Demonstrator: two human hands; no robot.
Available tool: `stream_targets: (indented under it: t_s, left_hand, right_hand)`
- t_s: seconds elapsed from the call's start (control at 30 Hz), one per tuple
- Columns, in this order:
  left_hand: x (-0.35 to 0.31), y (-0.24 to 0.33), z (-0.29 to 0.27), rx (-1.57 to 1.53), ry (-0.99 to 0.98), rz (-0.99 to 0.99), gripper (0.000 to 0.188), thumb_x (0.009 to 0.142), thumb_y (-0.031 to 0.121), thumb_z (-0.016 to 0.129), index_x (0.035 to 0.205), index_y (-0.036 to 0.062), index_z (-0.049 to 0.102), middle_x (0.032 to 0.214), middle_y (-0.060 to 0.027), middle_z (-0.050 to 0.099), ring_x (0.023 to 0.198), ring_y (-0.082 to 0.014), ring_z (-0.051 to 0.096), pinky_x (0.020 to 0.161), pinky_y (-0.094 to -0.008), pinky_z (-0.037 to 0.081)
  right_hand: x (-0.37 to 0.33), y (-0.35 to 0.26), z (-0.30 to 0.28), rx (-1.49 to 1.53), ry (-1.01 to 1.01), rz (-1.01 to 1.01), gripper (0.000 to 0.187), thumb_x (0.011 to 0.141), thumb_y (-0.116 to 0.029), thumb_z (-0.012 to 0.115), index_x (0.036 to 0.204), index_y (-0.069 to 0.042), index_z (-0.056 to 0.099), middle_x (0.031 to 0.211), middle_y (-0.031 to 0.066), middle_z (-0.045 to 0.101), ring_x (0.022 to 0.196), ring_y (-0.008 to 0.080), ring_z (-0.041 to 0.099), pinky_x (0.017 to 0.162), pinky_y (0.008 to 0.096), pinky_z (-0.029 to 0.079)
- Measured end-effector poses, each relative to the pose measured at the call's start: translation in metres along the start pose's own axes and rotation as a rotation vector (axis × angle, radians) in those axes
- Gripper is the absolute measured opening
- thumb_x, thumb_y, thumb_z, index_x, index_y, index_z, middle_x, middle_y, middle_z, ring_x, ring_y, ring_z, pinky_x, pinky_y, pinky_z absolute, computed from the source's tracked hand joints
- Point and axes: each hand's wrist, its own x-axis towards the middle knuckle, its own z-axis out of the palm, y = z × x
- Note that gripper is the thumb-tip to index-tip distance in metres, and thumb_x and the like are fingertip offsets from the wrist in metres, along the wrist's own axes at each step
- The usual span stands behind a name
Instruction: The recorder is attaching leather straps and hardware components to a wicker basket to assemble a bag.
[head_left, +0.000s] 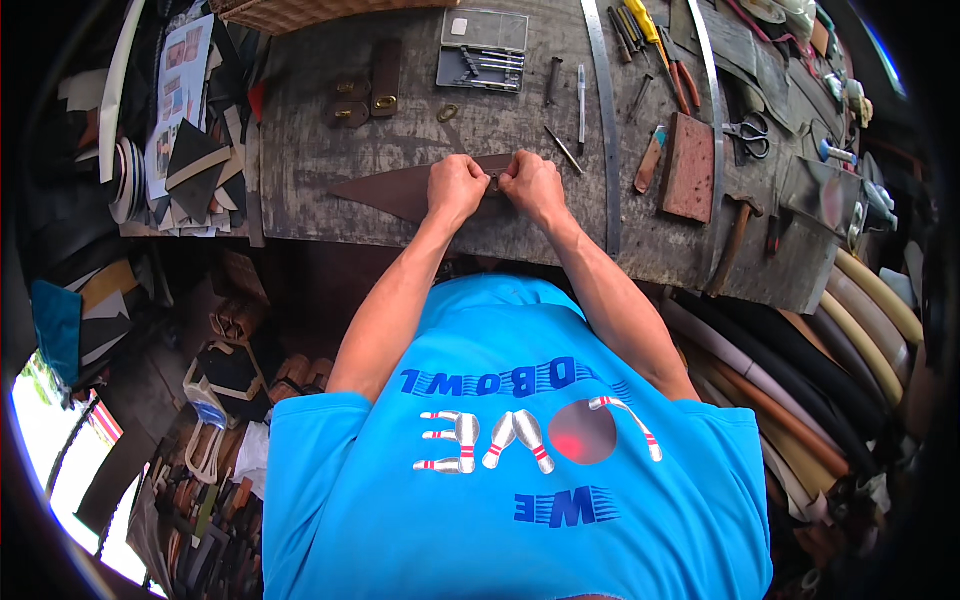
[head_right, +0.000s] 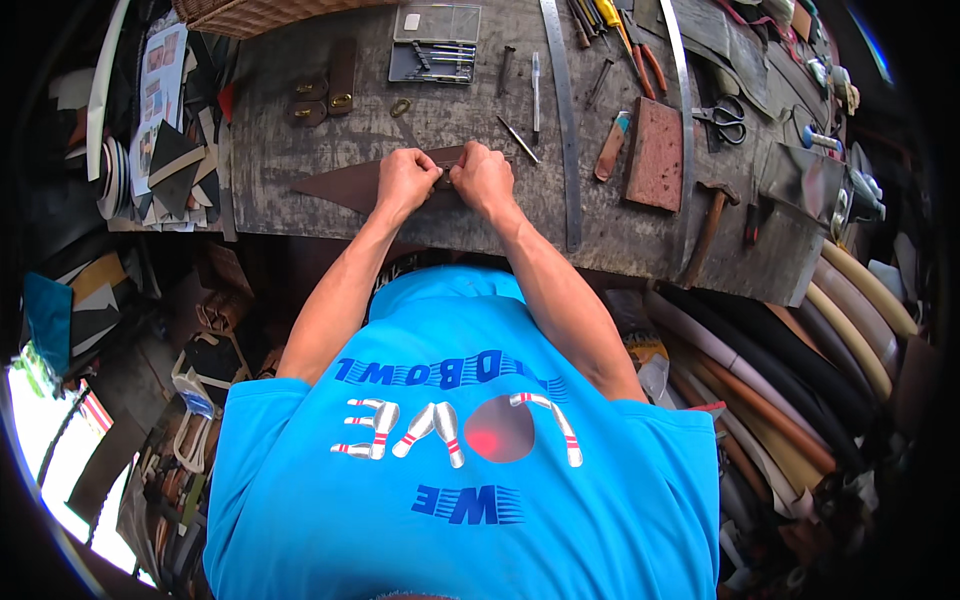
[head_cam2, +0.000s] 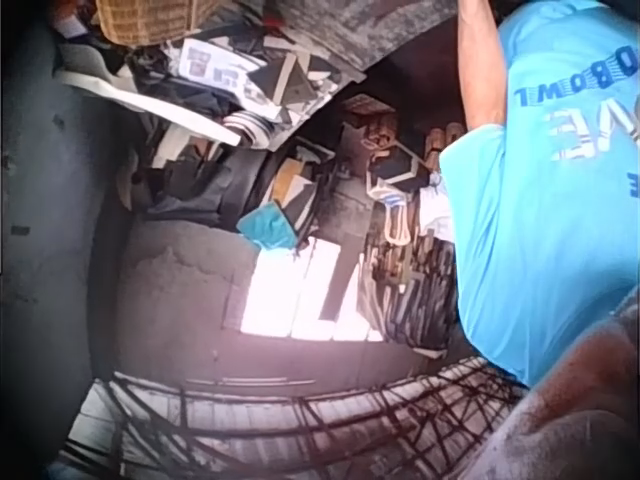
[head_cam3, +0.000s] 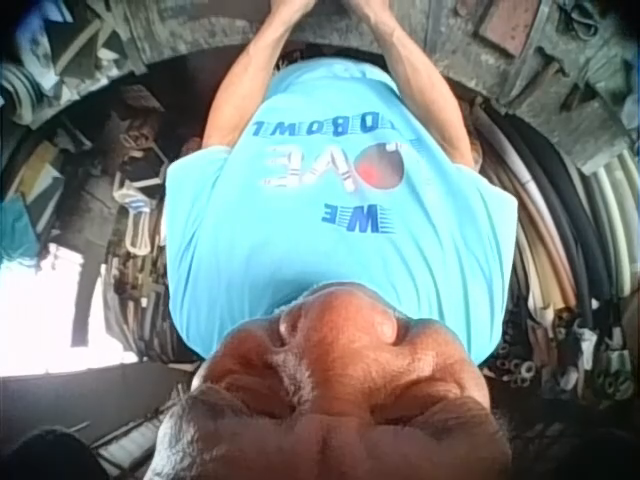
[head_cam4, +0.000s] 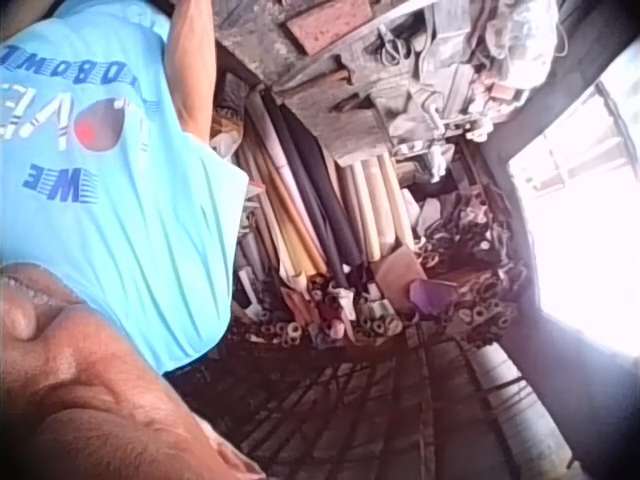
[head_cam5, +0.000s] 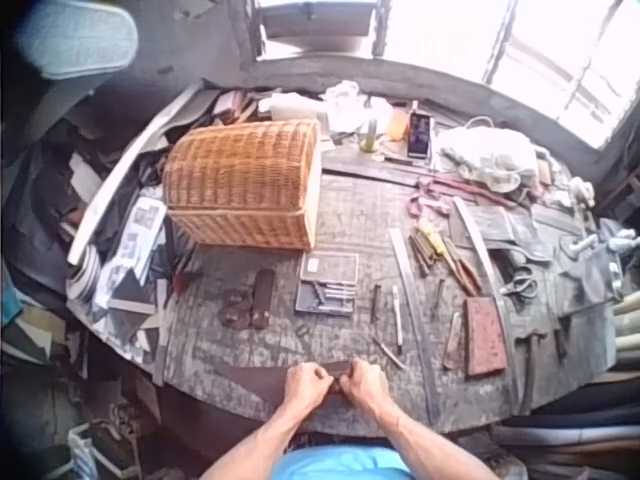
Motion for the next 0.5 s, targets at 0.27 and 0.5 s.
stream_targets:
  t_s: [0.27, 0.5]
  left_hand:
    - [-0.002, 0.004, -0.001, 0.042, 0.025, 0.026, 0.013, 0.082, 0.009, 0.076, 0.075, -0.0005, 0.071, 0.061, -0.0098, 0.069, 0.056, -0.0159, 0.070, 0.052, -0.0302, 0.055]
    - [-0.001, 0.004, -0.007, -0.071, -0.063, -0.062, 0.013, 0.079, 0.014, 0.080, 0.076, 0.0037, 0.073, 0.070, -0.0138, 0.072, 0.066, -0.0277, 0.072, 0.065, -0.0399, 0.058]
  right_hand:
    - [0.000, -0.001, -0.005, 0.126, -0.087, 0.060, 0.015, 0.077, -0.016, 0.067, 0.083, -0.002, 0.067, 0.082, 0.0245, 0.071, 0.086, 0.0433, 0.069, 0.080, 0.0497, 0.056]
    - [0.002, 0.005, -0.014, 0.262, -0.152, 0.034, 0.017, 0.082, -0.015, 0.069, 0.082, 0.002, 0.065, 0.071, 0.0192, 0.070, 0.069, 0.0314, 0.072, 0.066, 0.0414, 0.057]
